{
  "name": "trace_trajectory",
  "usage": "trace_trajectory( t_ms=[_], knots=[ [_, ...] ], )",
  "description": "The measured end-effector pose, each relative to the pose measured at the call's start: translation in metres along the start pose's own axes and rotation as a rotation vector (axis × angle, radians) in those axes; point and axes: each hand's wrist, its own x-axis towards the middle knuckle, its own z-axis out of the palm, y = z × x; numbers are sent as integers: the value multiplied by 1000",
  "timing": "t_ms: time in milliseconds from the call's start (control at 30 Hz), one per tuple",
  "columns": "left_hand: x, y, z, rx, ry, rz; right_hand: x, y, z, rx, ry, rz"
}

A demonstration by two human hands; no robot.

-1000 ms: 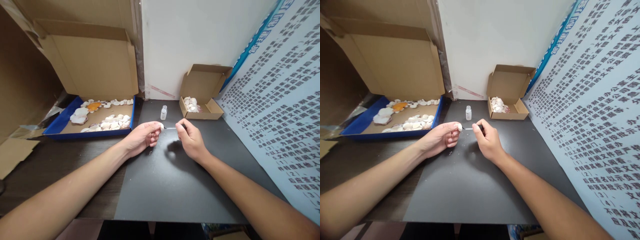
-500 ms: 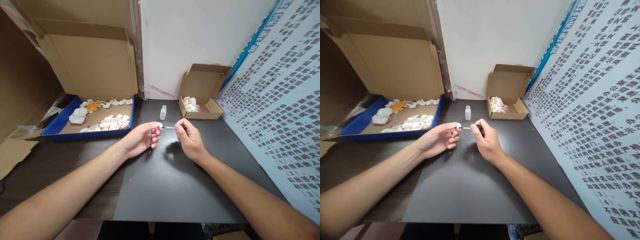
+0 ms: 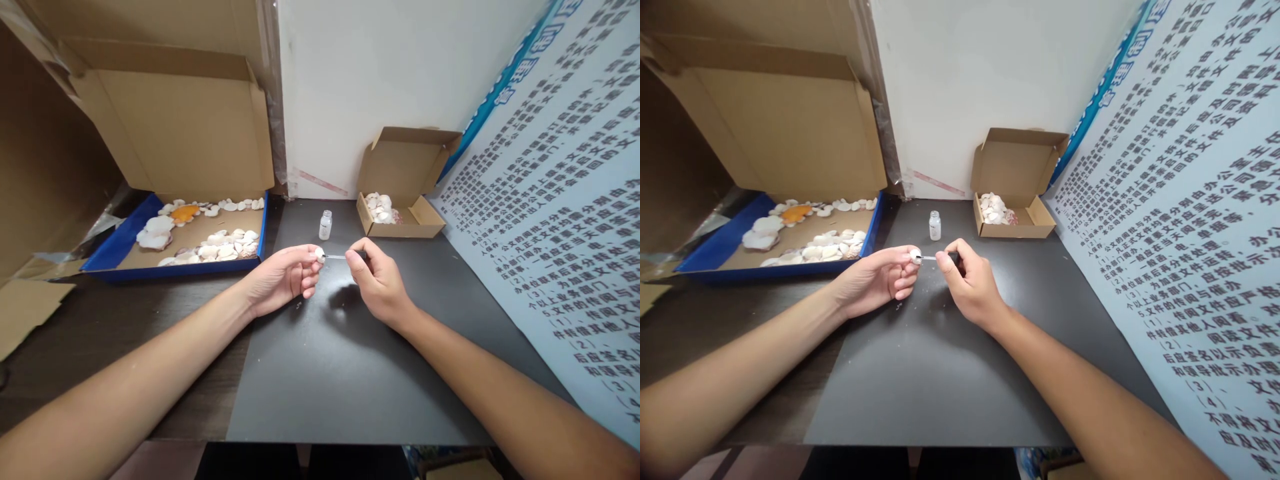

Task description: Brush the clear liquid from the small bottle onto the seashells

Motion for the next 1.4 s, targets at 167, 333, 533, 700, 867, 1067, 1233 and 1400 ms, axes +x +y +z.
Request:
trace_trajectory(
  t_ms=[167, 333, 533, 700, 867, 1067, 1233, 1400],
  knots=[
    [0, 1, 1, -4, 40, 1, 1, -1, -1, -68, 27, -40],
    [0, 1, 0, -2, 92, 41, 3, -1, -2, -104, 68, -46],
    [1, 0, -1, 42, 95, 53, 0, -2, -3, -30, 100, -50],
    [1, -1, 0, 44, 98, 59, -2, -2, -1, 32, 71, -62],
    [0, -1, 1, 45, 80, 49, -1, -2, 0, -7, 27, -35],
    [1, -1, 0, 45, 67, 55, 1, -2, -1, -42, 33, -34],
    [1, -1, -1, 56, 63, 73, 3, -2, -2, -132, 76, -34],
    [1, -2, -1, 55, 77, 88, 1, -1, -3, -43, 101, -45]
  ],
)
